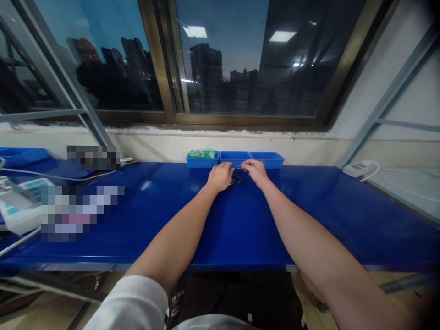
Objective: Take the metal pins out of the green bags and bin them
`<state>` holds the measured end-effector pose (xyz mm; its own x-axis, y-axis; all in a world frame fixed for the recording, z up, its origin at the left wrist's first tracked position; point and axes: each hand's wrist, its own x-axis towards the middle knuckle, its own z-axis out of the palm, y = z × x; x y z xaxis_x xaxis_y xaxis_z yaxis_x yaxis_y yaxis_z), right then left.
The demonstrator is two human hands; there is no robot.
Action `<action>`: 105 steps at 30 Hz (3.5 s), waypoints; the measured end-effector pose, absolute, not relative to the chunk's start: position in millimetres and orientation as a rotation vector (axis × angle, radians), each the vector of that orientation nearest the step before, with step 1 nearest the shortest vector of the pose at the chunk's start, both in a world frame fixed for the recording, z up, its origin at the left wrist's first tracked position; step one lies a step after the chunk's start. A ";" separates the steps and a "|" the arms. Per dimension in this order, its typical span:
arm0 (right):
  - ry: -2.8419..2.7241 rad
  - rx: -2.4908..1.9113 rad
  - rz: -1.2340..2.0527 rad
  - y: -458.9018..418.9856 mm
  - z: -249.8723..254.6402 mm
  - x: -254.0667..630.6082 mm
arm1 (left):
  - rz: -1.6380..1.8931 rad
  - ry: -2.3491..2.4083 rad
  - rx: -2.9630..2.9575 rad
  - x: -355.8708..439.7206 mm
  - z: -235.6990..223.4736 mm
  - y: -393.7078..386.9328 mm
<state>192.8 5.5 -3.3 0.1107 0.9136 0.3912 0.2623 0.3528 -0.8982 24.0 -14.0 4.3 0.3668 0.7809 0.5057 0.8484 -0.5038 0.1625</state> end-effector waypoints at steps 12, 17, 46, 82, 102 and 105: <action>-1.780 -1.660 0.008 4.8 -2.5 195.3 | -0.686 -1.667 -2.443 17.7 -3.2 -6.3; -1.866 -1.789 0.030 9.9 -7.5 194.9 | -0.648 -1.651 -2.489 19.4 -5.8 -4.9; -2.140 -1.413 0.173 4.5 -11.4 185.0 | -0.333 -1.460 -2.855 18.6 -4.4 -10.2; -1.680 -1.119 0.601 6.3 -8.0 183.7 | -0.621 -1.619 -2.438 21.0 6.6 -10.2; -1.376 -1.437 0.170 7.3 -2.0 208.0 | -0.833 -1.729 -2.443 13.0 4.5 -7.1; -1.340 -1.584 0.021 6.8 -2.9 215.0 | -0.835 -1.741 -2.432 10.9 1.7 -3.2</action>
